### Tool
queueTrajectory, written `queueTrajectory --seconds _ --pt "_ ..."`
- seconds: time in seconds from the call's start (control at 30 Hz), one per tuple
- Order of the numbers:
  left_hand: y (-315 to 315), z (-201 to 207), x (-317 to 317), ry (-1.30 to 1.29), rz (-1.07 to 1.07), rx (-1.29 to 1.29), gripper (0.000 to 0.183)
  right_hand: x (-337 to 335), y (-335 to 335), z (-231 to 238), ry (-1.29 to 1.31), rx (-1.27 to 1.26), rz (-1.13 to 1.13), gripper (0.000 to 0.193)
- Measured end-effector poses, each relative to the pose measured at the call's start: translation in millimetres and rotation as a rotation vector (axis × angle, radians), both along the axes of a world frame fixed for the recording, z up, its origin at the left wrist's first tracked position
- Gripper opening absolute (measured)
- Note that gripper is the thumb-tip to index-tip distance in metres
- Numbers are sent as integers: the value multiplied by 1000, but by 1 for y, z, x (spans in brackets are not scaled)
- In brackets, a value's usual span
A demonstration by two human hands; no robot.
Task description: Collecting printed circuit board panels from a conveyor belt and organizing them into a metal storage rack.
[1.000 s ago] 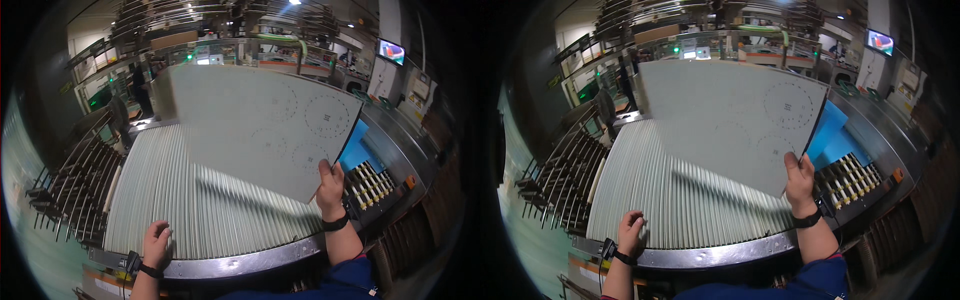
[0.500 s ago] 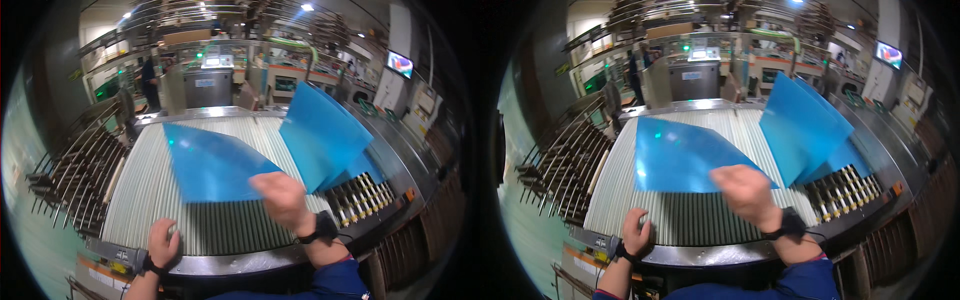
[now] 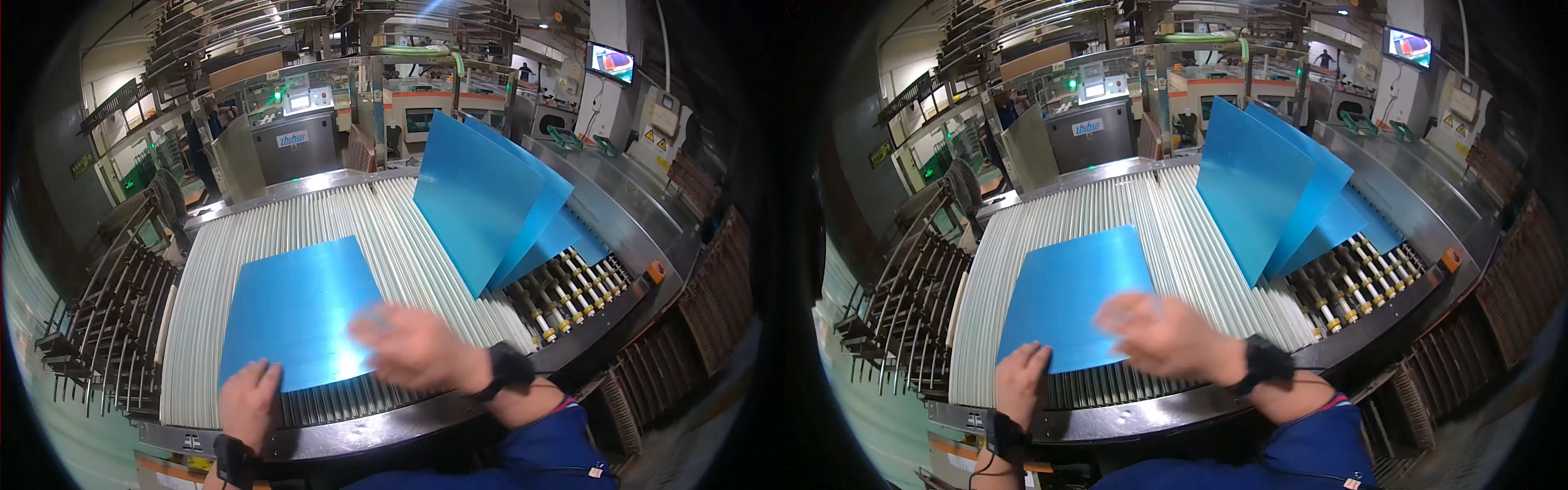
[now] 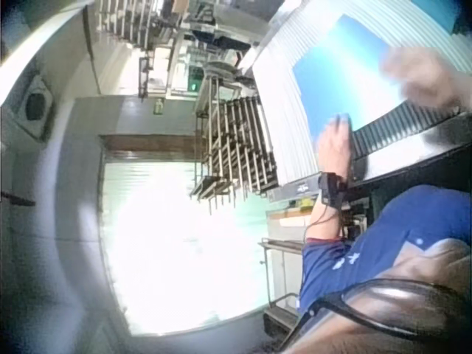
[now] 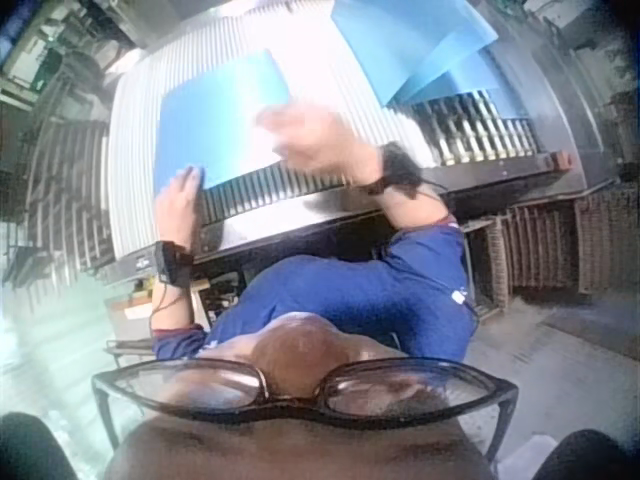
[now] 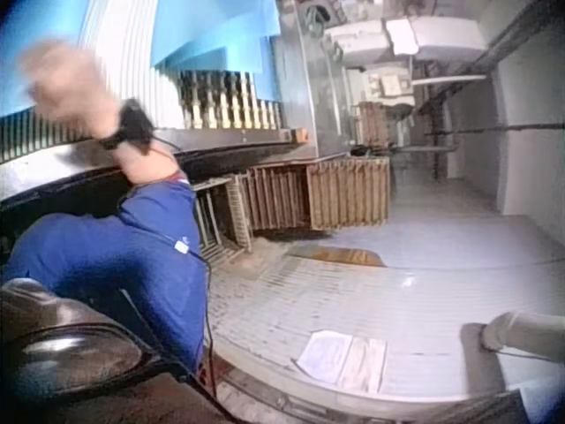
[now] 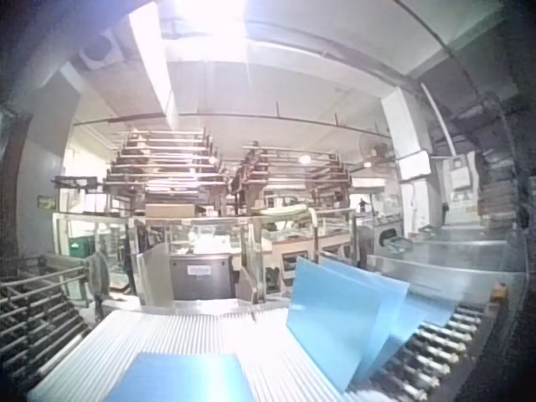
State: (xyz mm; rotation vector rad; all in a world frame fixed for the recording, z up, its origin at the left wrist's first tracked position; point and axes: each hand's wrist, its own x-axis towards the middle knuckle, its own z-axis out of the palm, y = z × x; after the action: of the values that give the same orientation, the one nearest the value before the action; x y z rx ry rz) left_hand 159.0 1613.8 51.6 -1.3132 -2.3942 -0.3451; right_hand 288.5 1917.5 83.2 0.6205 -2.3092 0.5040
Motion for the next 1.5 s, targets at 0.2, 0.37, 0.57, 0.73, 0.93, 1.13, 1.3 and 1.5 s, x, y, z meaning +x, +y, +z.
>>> queueTrajectory --seconds 0.2,0.37,0.57,0.73,0.93,1.13,1.3,1.5 --pt "-69 27 -31 -128 123 658 29 51 163 -16 546 -218 -1018 48" --pt "-104 30 -41 -685 68 1296 37 44 237 -50 481 -719 -965 49" --pt "-113 -31 -27 -1017 -16 1327 42 16 248 -59 299 -820 -663 51" --pt "-129 -65 -30 -1286 158 1161 37 -17 237 -37 242 -633 -915 47" --pt "-133 -64 -39 -1371 229 870 45 -48 216 20 75 -586 -1167 35" --pt "-122 -54 -40 -1585 387 987 54 -44 149 22 309 -205 -540 24" --pt "-123 -47 -47 -1755 309 1012 61 -69 95 16 201 97 -74 34" --pt "-124 -54 -48 -1867 245 1325 80 -80 32 -9 301 268 265 15"
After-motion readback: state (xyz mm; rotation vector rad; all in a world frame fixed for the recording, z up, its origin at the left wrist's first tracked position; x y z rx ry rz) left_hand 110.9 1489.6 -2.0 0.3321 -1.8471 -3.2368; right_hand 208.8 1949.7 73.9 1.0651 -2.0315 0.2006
